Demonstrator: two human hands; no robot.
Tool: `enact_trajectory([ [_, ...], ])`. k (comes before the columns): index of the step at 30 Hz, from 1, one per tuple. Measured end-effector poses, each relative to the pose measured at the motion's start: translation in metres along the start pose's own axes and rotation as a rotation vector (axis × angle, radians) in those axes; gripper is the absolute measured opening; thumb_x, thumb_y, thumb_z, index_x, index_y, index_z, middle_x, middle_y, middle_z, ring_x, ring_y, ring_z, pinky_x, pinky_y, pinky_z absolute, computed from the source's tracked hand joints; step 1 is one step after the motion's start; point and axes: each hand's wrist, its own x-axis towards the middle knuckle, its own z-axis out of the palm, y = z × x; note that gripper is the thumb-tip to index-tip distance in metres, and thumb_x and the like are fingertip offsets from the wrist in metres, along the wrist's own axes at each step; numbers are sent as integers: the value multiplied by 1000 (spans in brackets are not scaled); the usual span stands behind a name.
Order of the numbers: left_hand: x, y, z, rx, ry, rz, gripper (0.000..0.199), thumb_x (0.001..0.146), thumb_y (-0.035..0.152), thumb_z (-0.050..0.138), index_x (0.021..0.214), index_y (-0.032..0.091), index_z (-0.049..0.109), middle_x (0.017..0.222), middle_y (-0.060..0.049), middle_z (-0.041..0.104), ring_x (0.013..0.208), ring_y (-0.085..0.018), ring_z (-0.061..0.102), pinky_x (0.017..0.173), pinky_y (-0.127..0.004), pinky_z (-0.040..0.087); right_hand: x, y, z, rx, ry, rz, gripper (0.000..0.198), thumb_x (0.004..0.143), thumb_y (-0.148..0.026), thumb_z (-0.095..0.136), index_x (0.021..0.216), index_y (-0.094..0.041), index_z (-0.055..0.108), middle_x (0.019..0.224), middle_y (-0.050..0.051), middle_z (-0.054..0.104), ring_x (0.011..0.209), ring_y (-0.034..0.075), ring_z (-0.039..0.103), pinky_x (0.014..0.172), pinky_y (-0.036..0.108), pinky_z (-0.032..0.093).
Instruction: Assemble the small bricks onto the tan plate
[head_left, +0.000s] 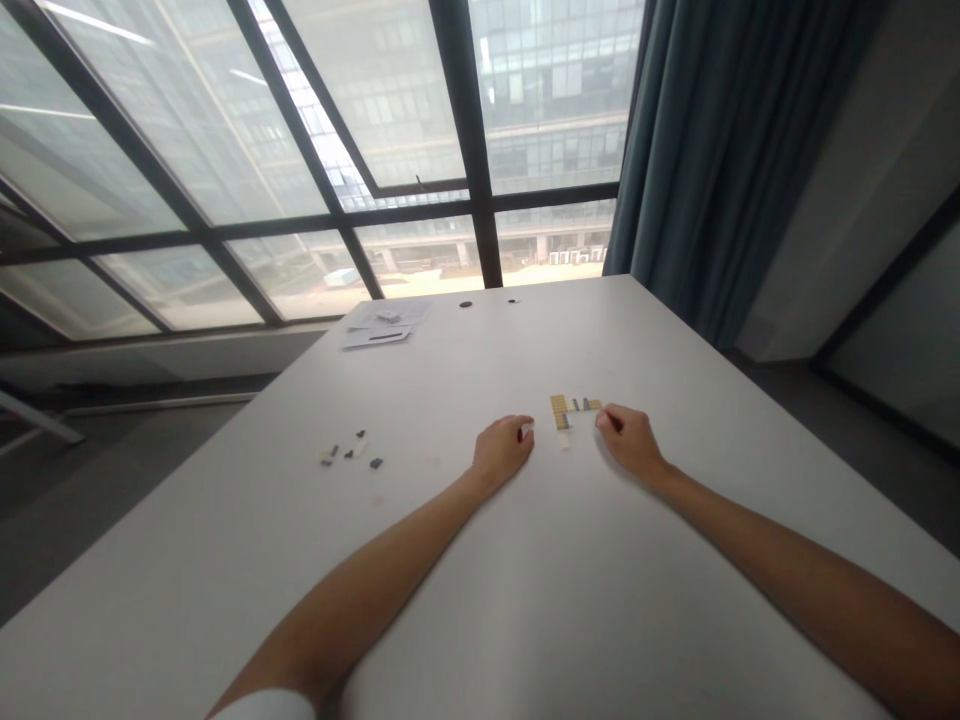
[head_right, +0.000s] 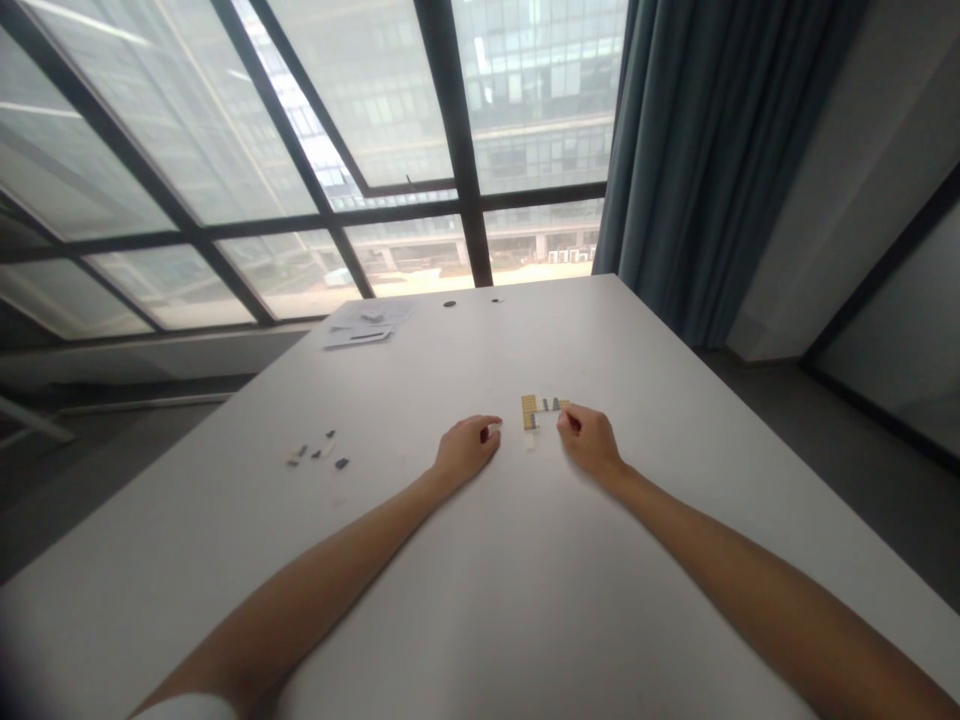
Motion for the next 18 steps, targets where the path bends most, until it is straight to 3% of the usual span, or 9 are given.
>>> enact_trajectory([
  [10,0,-1,1,30,-20,21,32,93,29,51,117,26,72,95,-4,74,90,-20,67,82,-28,49,4,13,8,28,-34,76,28,81,-31,43,55,-21,39,53,-4,37,55,13,39,55,26,26],
  [18,2,-3,4,21,-11,34,31,92,29,51,115,26,72,94,-3,74,89,-20,66,81,-29,49,7,20,12,38,-93,124,26,76,-30,44,53,-20,46,52,-3,40,55,13,39,54,27,26],
])
